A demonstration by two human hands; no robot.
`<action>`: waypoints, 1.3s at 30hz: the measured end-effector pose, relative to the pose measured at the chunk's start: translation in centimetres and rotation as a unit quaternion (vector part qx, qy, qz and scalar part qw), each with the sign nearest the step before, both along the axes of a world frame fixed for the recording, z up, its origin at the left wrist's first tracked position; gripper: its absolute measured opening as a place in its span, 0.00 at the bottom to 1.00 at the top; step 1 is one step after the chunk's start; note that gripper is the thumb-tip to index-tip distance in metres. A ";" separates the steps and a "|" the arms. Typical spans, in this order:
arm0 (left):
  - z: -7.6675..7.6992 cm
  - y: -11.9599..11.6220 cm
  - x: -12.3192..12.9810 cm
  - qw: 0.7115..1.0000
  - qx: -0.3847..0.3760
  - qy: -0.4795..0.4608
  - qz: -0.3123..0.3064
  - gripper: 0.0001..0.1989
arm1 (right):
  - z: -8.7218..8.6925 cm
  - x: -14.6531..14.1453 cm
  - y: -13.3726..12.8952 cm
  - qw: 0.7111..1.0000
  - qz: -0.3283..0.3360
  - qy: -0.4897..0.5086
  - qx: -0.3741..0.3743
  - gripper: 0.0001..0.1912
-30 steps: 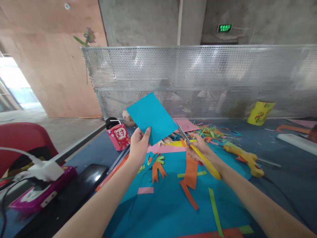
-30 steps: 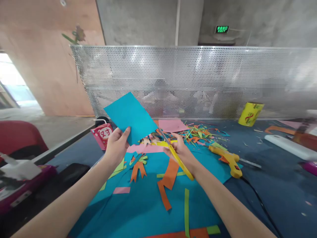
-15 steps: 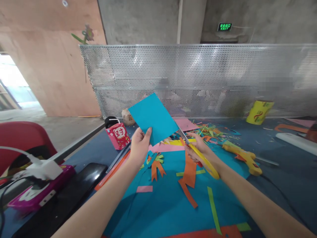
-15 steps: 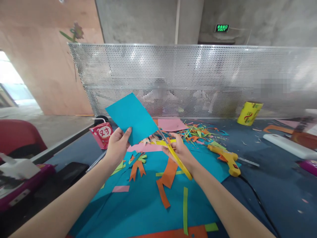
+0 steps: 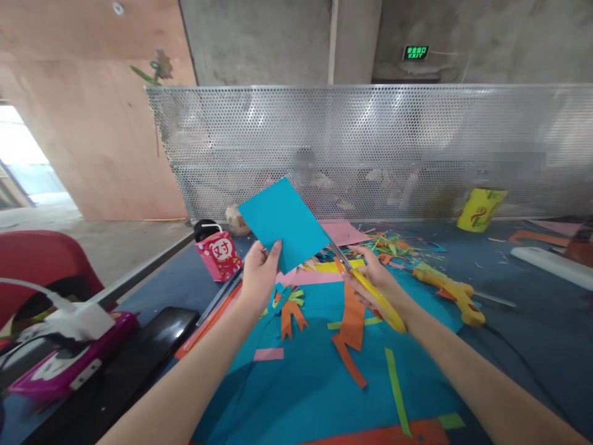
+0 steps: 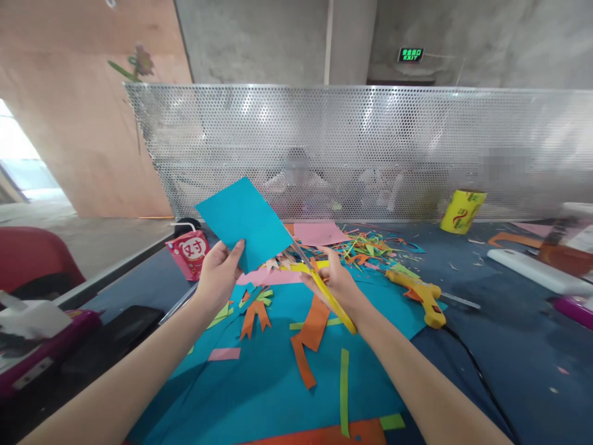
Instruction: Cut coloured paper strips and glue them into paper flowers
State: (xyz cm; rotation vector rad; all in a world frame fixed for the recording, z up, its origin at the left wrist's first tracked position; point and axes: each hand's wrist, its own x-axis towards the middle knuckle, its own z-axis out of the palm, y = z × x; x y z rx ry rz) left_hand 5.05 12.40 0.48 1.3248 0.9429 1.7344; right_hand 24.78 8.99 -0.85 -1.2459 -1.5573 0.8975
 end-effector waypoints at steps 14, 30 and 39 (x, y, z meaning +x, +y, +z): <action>-0.3 0.3 -0.4 0.999 -0.007 0.012 0.044 0.14 | -0.6 -0.3 0.2 0.999 0.022 0.005 0.026 0.31; -0.2 0.3 -0.3 1.000 0.002 0.009 0.028 0.12 | -0.8 -0.2 0.3 0.999 -0.009 -0.017 0.025 0.31; 0.2 0.1 -0.5 0.999 -0.001 0.020 0.049 0.13 | -0.7 -0.5 0.0 0.999 0.022 0.019 0.026 0.32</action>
